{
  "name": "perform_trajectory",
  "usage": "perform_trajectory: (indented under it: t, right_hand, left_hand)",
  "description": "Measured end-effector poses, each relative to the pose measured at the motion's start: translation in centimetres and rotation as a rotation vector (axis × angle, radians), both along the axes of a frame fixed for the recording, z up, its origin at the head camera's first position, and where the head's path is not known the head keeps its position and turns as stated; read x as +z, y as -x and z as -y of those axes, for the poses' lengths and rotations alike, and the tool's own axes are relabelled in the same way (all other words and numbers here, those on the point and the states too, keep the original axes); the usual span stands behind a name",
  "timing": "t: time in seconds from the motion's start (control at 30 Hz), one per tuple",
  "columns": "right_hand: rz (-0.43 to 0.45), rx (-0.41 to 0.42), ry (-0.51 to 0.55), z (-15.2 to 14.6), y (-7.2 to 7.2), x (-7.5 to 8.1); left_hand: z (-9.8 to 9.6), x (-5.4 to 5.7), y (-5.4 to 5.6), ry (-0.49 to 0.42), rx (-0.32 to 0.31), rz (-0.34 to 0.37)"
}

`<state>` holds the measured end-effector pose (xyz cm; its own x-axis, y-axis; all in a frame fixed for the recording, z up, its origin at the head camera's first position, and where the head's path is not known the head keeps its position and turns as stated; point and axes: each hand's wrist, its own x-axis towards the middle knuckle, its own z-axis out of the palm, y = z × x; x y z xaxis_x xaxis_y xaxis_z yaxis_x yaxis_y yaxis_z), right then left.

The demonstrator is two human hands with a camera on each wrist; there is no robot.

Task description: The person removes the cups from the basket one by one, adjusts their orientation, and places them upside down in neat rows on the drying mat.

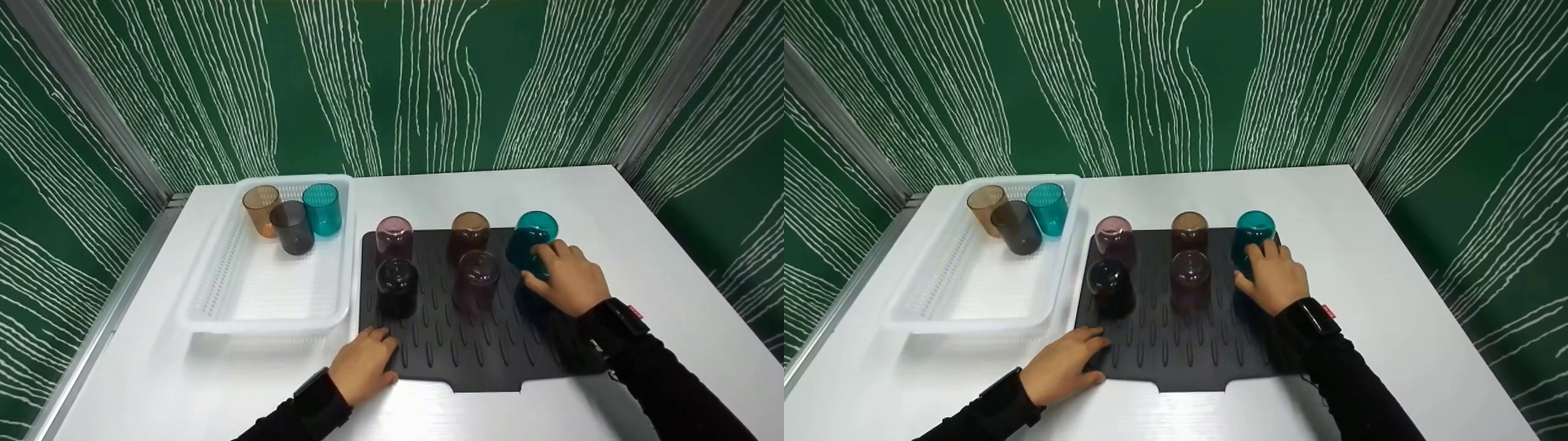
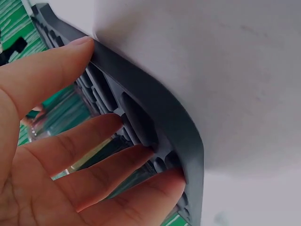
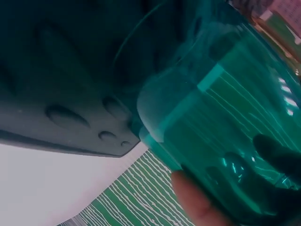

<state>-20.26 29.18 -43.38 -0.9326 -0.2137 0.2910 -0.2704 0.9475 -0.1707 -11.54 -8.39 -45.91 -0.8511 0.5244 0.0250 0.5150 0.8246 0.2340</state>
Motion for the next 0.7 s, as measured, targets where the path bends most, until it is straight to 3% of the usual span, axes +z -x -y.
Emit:
perform_trajectory:
  t: [0.4, 0.7]
  right_hand:
    - [0.000, -0.003, -0.030, 0.35, -0.26, -0.63]
    - [0.012, -0.005, 0.034, 0.29, -0.35, -0.49]
  left_hand:
    - [0.06, -0.01, -0.12, 0.008, -0.008, -0.041]
    - [0.01, -0.07, -0.16, 0.013, 0.001, -0.033]
